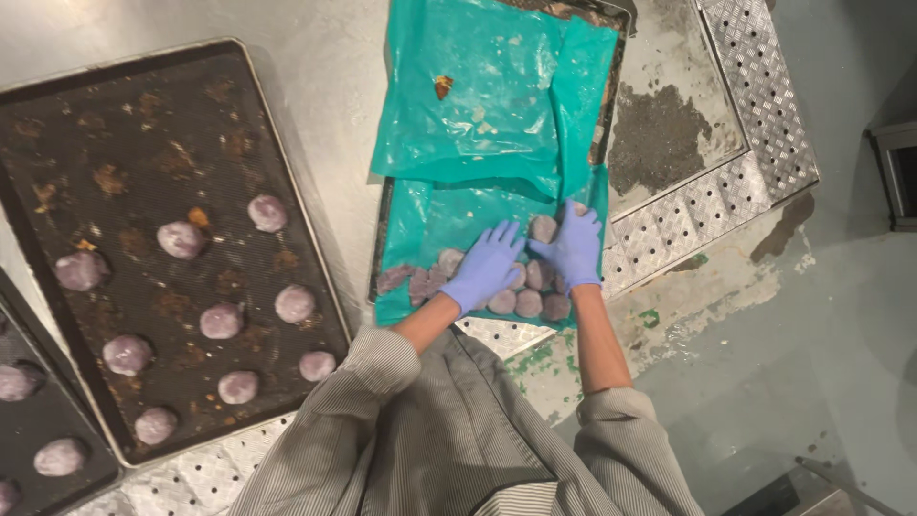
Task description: The person transfers purple dough balls from a blue tray onto baking sheets, arranging them in rows by hand using gloves.
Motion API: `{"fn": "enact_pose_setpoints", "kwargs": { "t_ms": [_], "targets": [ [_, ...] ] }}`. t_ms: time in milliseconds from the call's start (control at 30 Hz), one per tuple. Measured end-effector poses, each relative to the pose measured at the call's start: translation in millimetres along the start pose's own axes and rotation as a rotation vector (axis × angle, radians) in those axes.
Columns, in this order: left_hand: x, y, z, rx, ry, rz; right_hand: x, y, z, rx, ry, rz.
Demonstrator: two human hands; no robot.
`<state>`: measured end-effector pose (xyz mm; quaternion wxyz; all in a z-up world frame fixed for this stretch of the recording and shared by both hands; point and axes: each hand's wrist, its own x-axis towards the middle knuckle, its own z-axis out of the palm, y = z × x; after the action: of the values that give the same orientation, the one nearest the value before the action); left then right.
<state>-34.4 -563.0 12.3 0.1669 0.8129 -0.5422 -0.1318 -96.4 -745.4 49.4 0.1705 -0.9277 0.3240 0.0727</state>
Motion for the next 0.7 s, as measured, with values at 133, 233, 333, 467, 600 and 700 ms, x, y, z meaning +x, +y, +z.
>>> {"fn": "enact_pose_setpoints", "kwargs": {
  "t_ms": [133, 233, 333, 467, 600, 700],
  "targets": [
    [21.4, 2.5, 31.5, -0.016, -0.034, -0.124, 6.2, 11.1, -0.2, -0.037, 0.219, -0.221],
    [27.6, 7.0, 39.4, -0.052, -0.096, -0.191, 19.0, 14.8, -3.3, 0.020, 0.105, -0.109],
    [41.8, 5.3, 39.6, -0.016, -0.136, -0.225, 26.0, 19.2, -4.4, 0.006, 0.122, -0.152],
    [45.1, 3.8, 47.0, -0.025, -0.163, -0.231, 37.3, 46.8, 3.8, 0.106, 0.165, -0.214],
    [47.2, 2.8, 48.9, -0.043, -0.166, -0.238, 53.1, 85.8, 11.6, 0.487, 0.143, -0.137],
    [48.1, 8.8, 34.3, -0.040, -0.186, -0.255, 53.4, 109.1, 25.2, 0.636, 0.084, 0.010]
  ]
}}
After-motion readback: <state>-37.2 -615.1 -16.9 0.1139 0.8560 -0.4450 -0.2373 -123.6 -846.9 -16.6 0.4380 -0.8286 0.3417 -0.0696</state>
